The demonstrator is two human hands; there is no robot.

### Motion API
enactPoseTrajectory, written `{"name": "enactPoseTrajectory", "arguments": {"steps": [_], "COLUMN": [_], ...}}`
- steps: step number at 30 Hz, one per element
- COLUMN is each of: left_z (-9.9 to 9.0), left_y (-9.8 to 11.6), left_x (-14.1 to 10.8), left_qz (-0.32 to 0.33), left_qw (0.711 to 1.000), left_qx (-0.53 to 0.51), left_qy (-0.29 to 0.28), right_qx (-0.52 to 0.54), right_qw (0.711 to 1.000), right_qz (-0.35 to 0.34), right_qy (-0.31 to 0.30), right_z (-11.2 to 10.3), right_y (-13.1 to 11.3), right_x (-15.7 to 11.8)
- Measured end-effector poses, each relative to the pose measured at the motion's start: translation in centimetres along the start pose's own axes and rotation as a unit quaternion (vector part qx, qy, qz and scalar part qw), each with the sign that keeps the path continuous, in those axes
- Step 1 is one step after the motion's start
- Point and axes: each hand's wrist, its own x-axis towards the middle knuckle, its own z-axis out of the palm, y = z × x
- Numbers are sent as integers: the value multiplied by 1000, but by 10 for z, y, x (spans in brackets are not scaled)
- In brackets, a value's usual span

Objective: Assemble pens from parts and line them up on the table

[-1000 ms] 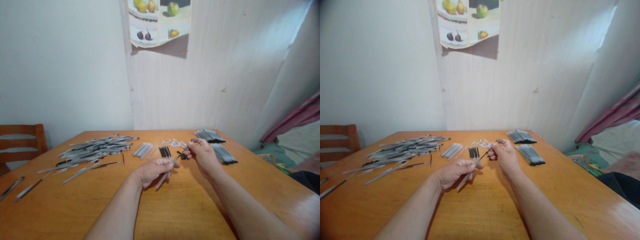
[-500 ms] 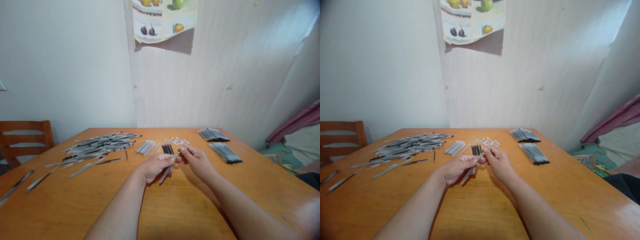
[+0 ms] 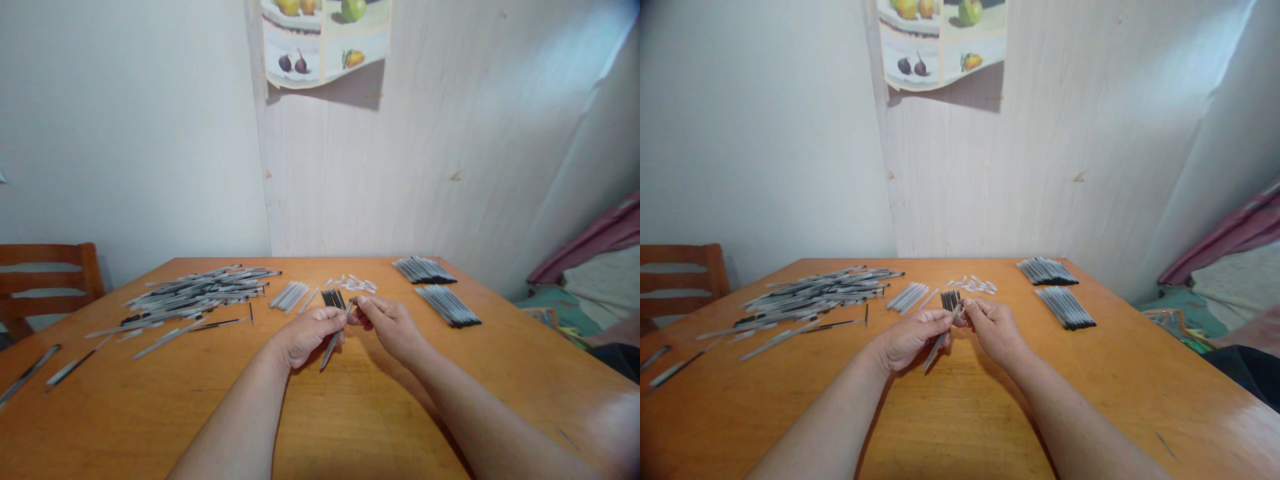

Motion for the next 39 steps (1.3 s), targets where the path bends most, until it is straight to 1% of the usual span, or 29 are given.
{"name": "enactPoseTrajectory", "arguments": {"steps": [2, 5, 9, 10, 12, 13, 15, 17, 19, 21, 24, 28, 35, 39], "left_z": [0, 1, 1, 0, -1, -2, -3, -3, -3, -3, -2, -2, -2, -1], "left_y": [1, 2, 2, 2, 0, 0, -1, -1, -1, -1, 0, 0, 0, 1], "left_x": [0, -1, -1, -1, 0, 0, 0, 0, 0, 0, 0, 0, 0, 0], "left_qz": [0, -11, -29, -29, -25, -22, -15, -12, -12, -11, -11, -11, -9, -14], "left_qw": [1000, 1000, 999, 999, 1000, 1000, 1000, 1000, 1000, 1000, 1000, 1000, 1000, 1000], "left_qx": [3, -1, -8, -10, -13, -14, -11, -5, -1, 1, 4, 6, 7, 7], "left_qy": [0, 9, 18, 16, 9, 6, 2, 0, 1, 1, 4, 6, 4, 9], "right_qx": [10, 37, 54, 42, -15, -52, -143, -229, -293, -328, -343, -350, -365, -378], "right_qw": [1000, 998, 990, 987, 982, 980, 975, 962, 945, 933, 928, 925, 919, 915], "right_qz": [7, 34, 89, 103, 119, 121, 112, 114, 127, 139, 144, 145, 152, 139], "right_qy": [9, 36, 91, 112, 144, 148, 127, 99, 76, 56, 36, 21, 13, 8], "right_z": [0, -4, -24, -31, -45, -52, -62, -66, -66, -63, -60, -59, -58, -53], "right_y": [-1, -4, -2, 1, 13, 20, 37, 52, 64, 72, 77, 77, 74, 67], "right_x": [0, 2, 11, 13, 18, 21, 24, 26, 27, 28, 28, 28, 27, 24]}}
